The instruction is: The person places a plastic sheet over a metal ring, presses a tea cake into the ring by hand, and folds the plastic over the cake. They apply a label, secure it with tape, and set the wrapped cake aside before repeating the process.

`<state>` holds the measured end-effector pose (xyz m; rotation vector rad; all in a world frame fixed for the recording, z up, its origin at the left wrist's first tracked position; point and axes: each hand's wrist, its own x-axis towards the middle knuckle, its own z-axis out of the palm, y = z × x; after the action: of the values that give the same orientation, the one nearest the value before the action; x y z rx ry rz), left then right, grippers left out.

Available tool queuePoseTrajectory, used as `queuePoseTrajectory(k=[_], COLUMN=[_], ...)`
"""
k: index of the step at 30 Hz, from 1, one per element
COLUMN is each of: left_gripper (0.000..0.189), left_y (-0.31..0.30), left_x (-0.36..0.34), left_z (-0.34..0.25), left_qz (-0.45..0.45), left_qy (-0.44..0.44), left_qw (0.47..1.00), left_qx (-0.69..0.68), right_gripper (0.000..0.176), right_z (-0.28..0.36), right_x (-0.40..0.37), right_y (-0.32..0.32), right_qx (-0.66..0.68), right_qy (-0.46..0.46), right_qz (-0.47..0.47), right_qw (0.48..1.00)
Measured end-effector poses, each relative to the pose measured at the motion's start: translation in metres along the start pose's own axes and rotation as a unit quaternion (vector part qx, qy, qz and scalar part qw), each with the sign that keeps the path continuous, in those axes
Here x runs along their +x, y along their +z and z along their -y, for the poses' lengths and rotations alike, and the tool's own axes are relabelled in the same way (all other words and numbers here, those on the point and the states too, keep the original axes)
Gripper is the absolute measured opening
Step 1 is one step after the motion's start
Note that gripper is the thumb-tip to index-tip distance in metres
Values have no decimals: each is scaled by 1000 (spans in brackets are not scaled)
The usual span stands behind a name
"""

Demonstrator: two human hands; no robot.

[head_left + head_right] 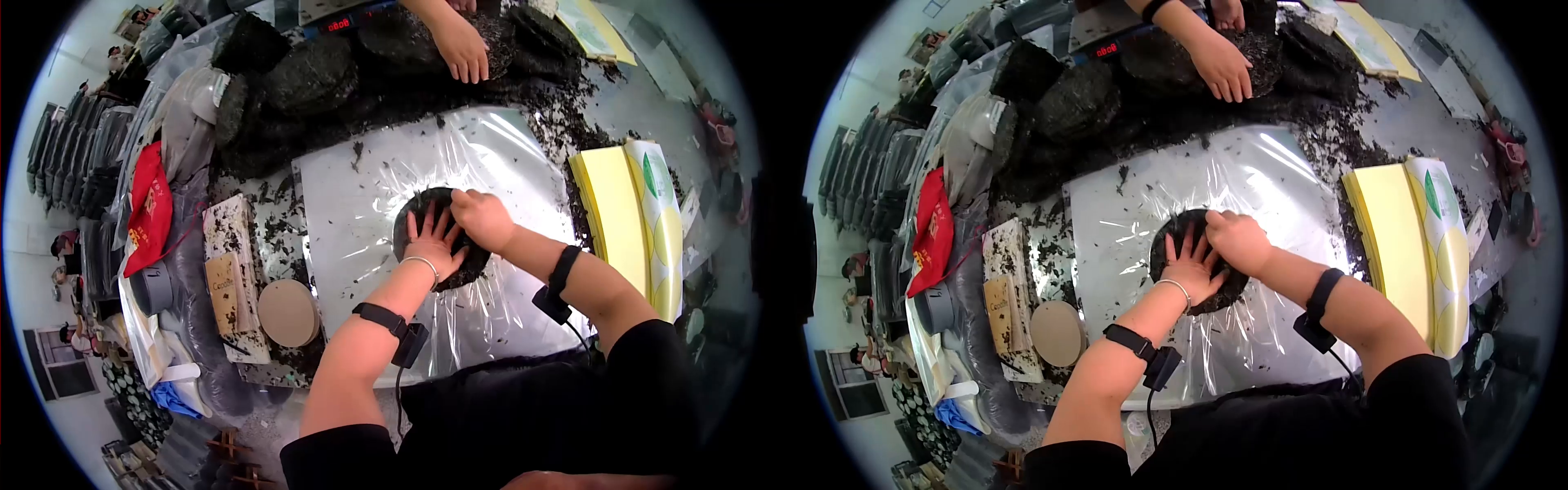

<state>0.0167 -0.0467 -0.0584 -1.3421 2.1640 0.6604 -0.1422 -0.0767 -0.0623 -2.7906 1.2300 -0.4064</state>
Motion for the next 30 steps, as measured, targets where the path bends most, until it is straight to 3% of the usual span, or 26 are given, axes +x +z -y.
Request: queuePoseTrajectory(k=[3, 4, 7, 8, 9, 10, 11, 12, 13, 14, 15, 16, 17, 18, 20, 21, 22, 23, 24, 25, 26, 27, 28, 29, 30], left_gripper=[72, 71, 65, 66, 66, 65, 66, 67, 68, 69, 69, 70, 70, 72, 68, 63, 59, 45, 33, 26, 25, 37, 50, 52, 58], left_y=[-3, -2, 3, 14, 20, 19, 31, 36, 41, 39, 31, 26, 25, 28, 34, 32, 31, 30, 21, -8, 11, 27, 42, 74, 117], left_x=[1, -3, -9, -17, -18, -27, -21, -16, -12, -9, -7, -8, -11, -7, -8, -13, -18, -27, -60, -125, -154, -190, -213, -215, -203], left_z=[3, 4, -9, -16, -18, -22, -21, -23, -25, -24, -21, -22, -26, -25, -24, -23, -24, -29, -44, -64, -72, -85, -98, -110, -120], left_qz=[12, -23, -105, -183, -192, -197, -256, -283, -280, -282, -263, -240, -212, -211, -267, -301, -334, -469, -542, -410, -406, -279, -33, -121, -206], left_qy=[12, 21, 24, 35, 24, 10, 13, 1, -6, -14, -26, -34, -36, -37, -23, -14, -2, 25, 74, 85, 187, 319, 440, 365, 283], left_qw=[1000, 1000, 991, 970, 975, 978, 965, 958, 959, 959, 964, 970, 976, 976, 963, 953, 942, 881, 792, 762, 734, 723, 659, 718, 769], left_qx=[17, -5, -74, -153, -109, -71, -56, -49, -41, -28, -29, -28, -27, -30, -26, -15, -4, -45, -272, -494, -511, -546, -609, -580, -535], right_gripper=[9, 9, 10, 10, 13, 19, 30, 48, 71, 87, 83, 53, 37, 33, 44, 46, 46, 42, 40, 38, 64, 100, 133, 149, 154], right_z=[6, 8, -2, 1, 2, 10, 22, 28, 36, 38, 30, 43, 44, 44, 46, 26, 37, 35, 33, 36, 40, 29, 32, 32, 26], right_x=[8, 9, 2, 0, -9, -23, -44, -72, -101, -130, -174, -177, -181, -184, -161, -189, -187, -203, -221, -227, -222, -227, -200, -166, -134], right_y=[20, 19, 4, -6, -18, -38, -63, -68, -73, -68, -26, -29, -33, -42, -149, -142, -144, -130, -99, -49, -31, 26, 35, 31, 40], right_qx=[-58, -65, 8, 33, 139, 309, 311, 233, 85, 106, 178, 414, 524, 619, 650, 774, 916, 877, 819, 600, 411, 263, 263, 266, 386], right_qy=[21, 24, 27, 33, 72, 56, 139, 225, 292, 343, 377, 458, 465, 456, 375, 208, -4, 110, 218, 343, 291, 172, 195, 198, 218], right_qz=[22, 25, 13, 14, 20, -103, -151, -210, -224, -224, -171, -25, 85, 192, 62, -23, -37, 0, 34, 45, 57, -55, -91, -154, -213], right_qw=[998, 997, 1000, 999, 987, 944, 928, 922, 926, 906, 893, 786, 709, 610, 659, 597, 400, 467, 530, 721, 862, 948, 940, 931, 871])
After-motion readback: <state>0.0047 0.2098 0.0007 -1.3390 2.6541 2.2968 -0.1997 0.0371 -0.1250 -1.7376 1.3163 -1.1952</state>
